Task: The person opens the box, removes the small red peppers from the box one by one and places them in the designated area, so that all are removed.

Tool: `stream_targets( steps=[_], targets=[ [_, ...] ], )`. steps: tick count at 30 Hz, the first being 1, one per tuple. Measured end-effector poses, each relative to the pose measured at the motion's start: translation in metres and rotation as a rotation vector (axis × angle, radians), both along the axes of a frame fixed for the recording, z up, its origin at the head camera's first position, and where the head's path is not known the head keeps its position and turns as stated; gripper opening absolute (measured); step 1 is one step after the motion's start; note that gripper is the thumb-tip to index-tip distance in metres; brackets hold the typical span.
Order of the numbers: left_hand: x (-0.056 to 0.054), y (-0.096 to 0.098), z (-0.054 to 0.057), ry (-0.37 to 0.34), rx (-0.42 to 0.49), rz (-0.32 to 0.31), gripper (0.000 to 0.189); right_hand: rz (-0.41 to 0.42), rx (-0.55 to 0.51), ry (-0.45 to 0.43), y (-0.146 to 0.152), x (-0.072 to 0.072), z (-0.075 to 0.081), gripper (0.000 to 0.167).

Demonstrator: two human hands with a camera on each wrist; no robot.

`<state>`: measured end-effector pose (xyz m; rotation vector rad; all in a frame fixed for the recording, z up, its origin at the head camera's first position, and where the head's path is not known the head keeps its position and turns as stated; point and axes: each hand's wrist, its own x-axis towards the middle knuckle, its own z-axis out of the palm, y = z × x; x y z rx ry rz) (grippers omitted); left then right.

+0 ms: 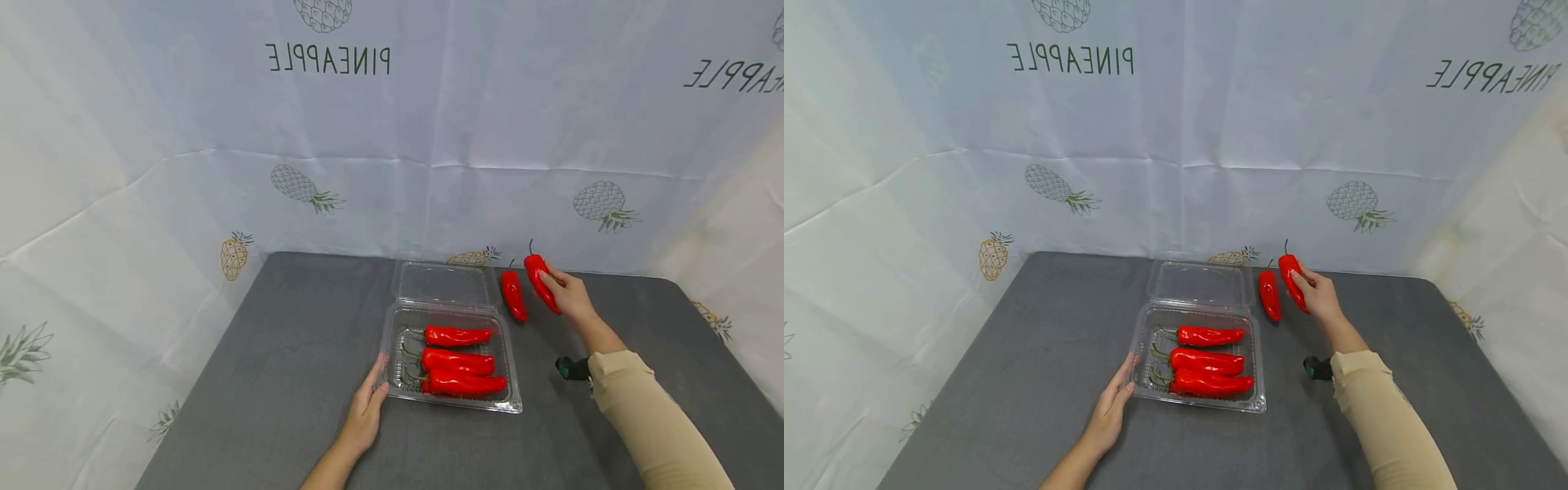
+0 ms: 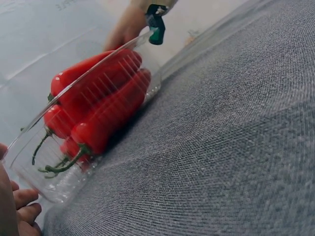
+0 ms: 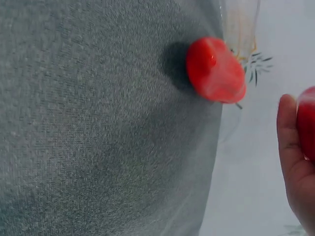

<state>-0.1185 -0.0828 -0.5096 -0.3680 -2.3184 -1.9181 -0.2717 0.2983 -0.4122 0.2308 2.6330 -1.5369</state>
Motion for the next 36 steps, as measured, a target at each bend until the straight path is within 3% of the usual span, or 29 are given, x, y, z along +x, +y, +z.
stream_targets(
  steps=[6,14,21,36],
  targets=[
    [0.0,0.0,-0.001,0.0,-0.004,-0.005,0.049,-0.119,0.034,0.023,0.005,-0.004,-0.006,0.063],
    [-0.002,0.0,-0.003,0.048,-0.011,-0.001,0.049,-0.198,0.093,0.042,0.009,-0.01,-0.015,0.059],
    [-0.001,0.0,-0.003,0.024,-0.01,-0.002,0.049,-0.202,0.235,0.034,0.01,-0.018,-0.026,0.053],
    [0.001,0.0,-0.003,0.048,-0.008,0.002,0.049,-0.189,0.379,-0.018,0.009,-0.03,-0.043,0.049]
  ],
)
